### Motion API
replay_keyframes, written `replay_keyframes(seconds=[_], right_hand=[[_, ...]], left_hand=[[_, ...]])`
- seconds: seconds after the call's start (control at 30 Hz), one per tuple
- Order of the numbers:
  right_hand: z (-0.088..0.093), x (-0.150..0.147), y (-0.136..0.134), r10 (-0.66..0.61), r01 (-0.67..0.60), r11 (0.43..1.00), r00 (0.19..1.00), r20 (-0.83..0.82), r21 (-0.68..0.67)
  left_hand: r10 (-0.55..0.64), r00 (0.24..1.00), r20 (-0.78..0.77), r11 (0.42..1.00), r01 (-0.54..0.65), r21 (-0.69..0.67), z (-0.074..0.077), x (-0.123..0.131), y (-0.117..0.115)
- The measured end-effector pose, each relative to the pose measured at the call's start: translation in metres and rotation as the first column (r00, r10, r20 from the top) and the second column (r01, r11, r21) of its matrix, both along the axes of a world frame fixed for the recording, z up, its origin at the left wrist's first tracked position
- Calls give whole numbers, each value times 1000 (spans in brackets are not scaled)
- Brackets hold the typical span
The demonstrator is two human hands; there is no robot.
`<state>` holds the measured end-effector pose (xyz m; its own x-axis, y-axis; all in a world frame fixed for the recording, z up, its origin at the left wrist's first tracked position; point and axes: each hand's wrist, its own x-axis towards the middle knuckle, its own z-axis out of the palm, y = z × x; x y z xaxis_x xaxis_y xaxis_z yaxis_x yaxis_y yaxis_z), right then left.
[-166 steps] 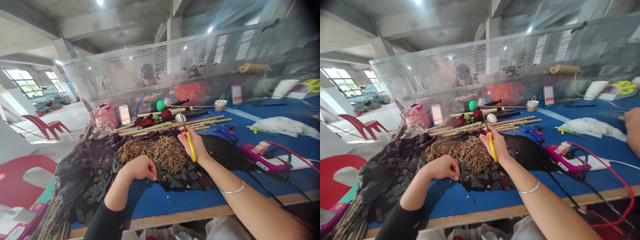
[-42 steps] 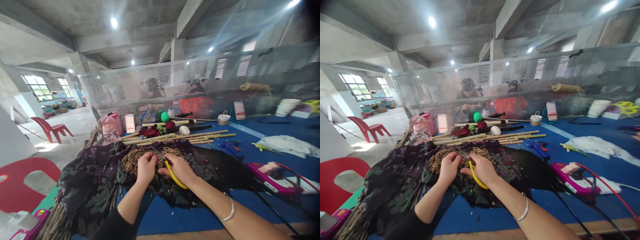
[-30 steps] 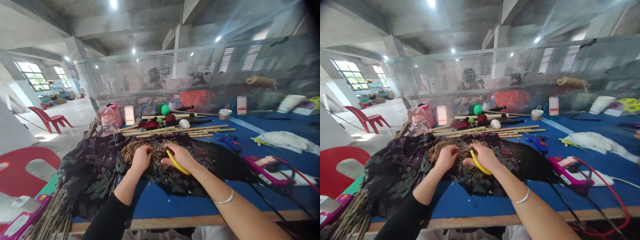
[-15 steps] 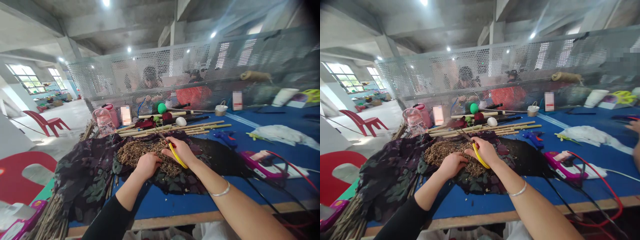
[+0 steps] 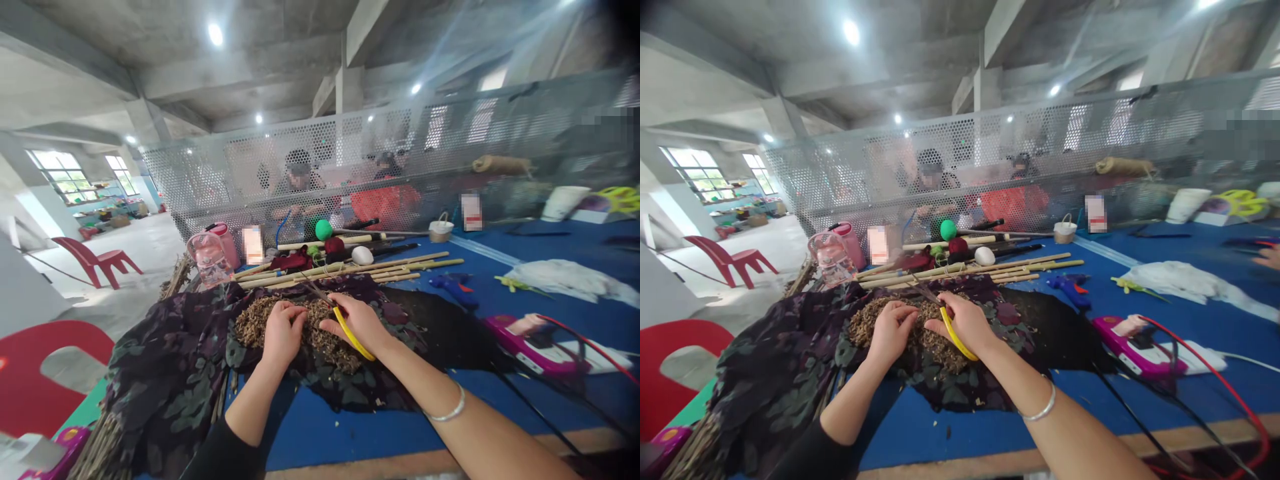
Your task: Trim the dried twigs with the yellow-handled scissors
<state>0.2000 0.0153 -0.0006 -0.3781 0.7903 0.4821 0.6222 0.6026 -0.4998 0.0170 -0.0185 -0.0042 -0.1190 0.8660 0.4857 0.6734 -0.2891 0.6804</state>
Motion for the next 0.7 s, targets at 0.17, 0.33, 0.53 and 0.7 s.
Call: replay_keyframes(seconds=[0.17,0.33,0.53,0.7], right_hand=[[-4,-3,-2,25,-24,999,1000,-10,29],[-6,-9,-5,46,-43,996,998,-35,84],[-7,-16,-9,99,-96,983,995,-12,156],[-6,-17,-10,120,-115,978,993,-20,172]], left_hand=[[31,950,311,998,-11,-64,1,1,3],[53,547,836,945,244,-219,2,7,3],[-48,286,957,910,409,-76,1,19,-3],[-107,403,909,925,374,-57,-3,25,-5]])
